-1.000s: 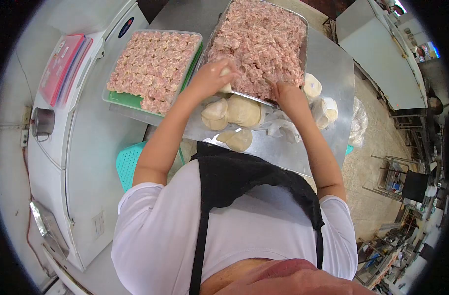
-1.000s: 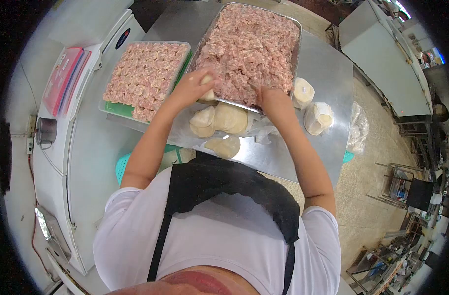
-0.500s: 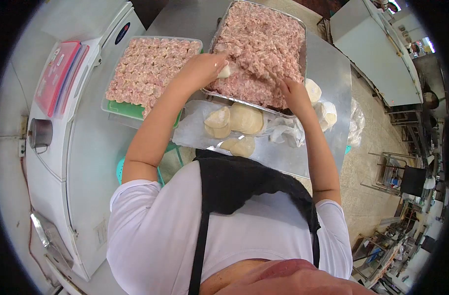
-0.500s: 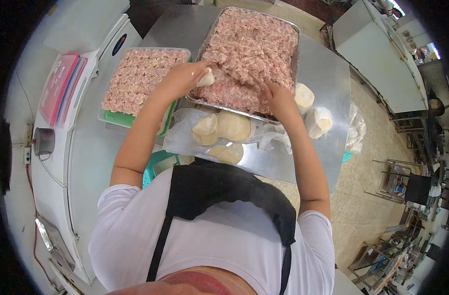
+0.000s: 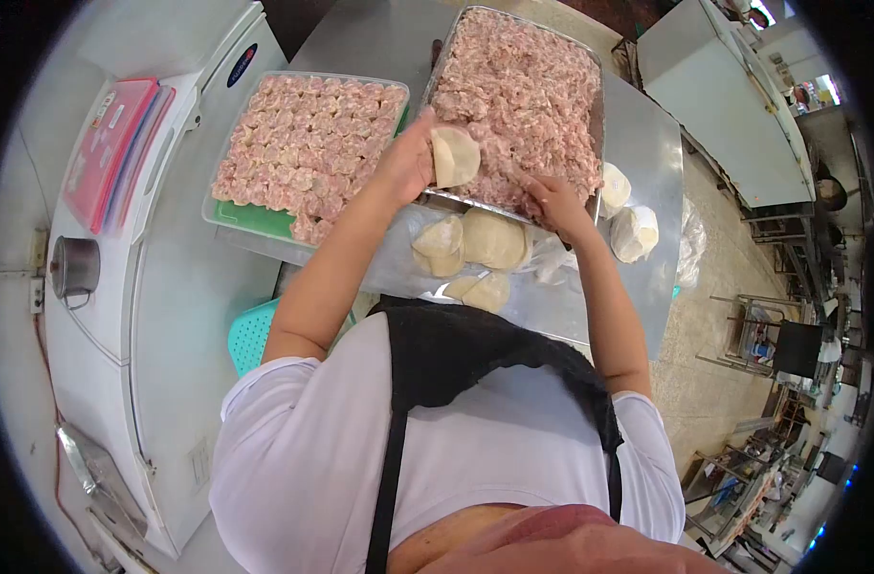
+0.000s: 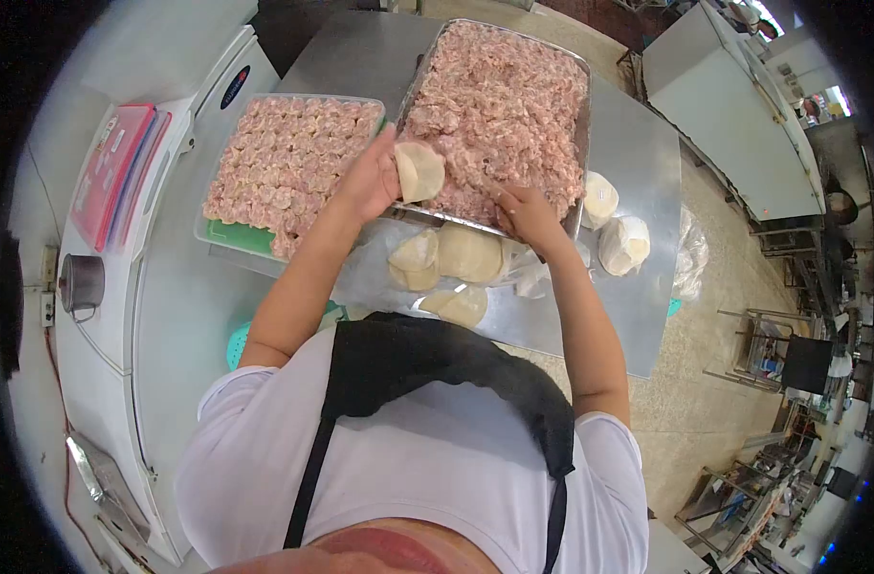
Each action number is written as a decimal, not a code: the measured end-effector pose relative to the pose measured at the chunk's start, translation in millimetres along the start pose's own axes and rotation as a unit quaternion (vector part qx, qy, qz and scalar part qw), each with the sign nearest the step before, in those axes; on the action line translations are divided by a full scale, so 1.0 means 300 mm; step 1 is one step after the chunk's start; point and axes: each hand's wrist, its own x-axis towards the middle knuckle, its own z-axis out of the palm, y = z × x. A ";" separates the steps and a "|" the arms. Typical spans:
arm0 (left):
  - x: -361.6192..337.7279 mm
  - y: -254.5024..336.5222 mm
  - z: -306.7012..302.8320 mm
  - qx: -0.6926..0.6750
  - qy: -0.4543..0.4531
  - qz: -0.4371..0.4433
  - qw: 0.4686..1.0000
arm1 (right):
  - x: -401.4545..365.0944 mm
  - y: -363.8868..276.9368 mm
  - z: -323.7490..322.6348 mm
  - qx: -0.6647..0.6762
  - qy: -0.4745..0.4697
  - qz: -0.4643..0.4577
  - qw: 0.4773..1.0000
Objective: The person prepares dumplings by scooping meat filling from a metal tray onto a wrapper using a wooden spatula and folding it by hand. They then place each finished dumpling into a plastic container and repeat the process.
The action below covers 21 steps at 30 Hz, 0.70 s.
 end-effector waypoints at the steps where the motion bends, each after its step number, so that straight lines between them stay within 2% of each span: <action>1: -0.006 0.004 -0.001 -0.120 -0.023 0.002 0.992 | -0.012 -0.001 -0.009 -0.001 -0.001 0.000 1.000; 2: 0.000 0.000 -0.001 -0.121 -0.022 0.002 0.992 | -0.023 0.003 -0.022 0.056 0.005 -0.018 0.998; 3: 0.017 -0.007 0.001 -0.113 0.012 0.059 0.992 | -0.037 0.003 -0.030 0.114 0.012 -0.035 0.993; 4: 0.030 -0.011 0.011 -0.103 0.047 0.116 0.987 | -0.063 -0.023 -0.034 0.114 0.013 -0.035 0.993; 5: 0.042 -0.014 0.023 -0.102 0.047 0.116 0.987 | -0.091 -0.056 -0.043 0.156 -0.001 -0.032 0.987; 6: 0.052 -0.016 0.043 -0.191 0.026 0.092 0.977 | -0.111 -0.087 -0.047 0.198 -0.014 -0.029 0.980; 7: 0.054 -0.015 0.073 -0.278 0.005 0.067 0.958 | -0.119 -0.109 -0.042 0.199 -0.014 -0.030 0.979; 10: 0.037 -0.027 0.199 -0.334 -0.013 0.049 0.941 | -0.118 -0.130 -0.031 0.144 0.022 -0.071 0.987; 12: 0.067 -0.055 0.197 -0.305 0.008 0.067 0.950 | -0.093 -0.109 -0.040 0.041 0.083 -0.145 0.985; 13: 0.086 -0.072 0.191 -0.278 0.031 0.087 0.956 | -0.097 -0.102 -0.052 0.041 0.083 -0.146 0.985; 15: 0.104 -0.089 0.146 -0.228 0.060 0.113 0.965 | -0.110 -0.093 -0.079 -0.184 0.200 -0.188 0.944; 16: 0.101 -0.096 0.122 -0.178 0.089 0.139 0.970 | -0.107 -0.077 -0.092 -0.184 0.199 -0.188 0.944; 18: 0.079 -0.103 0.091 -0.145 0.096 0.166 0.971 | -0.084 -0.045 -0.114 -0.352 0.262 -0.247 0.864; 19: 0.068 -0.101 0.089 -0.112 0.102 0.191 0.970 | -0.069 -0.038 -0.116 -0.352 0.261 -0.248 0.864; 21: 0.027 -0.112 0.094 -0.132 0.113 0.196 0.965 | -0.037 -0.032 -0.106 -0.398 0.245 -0.246 0.849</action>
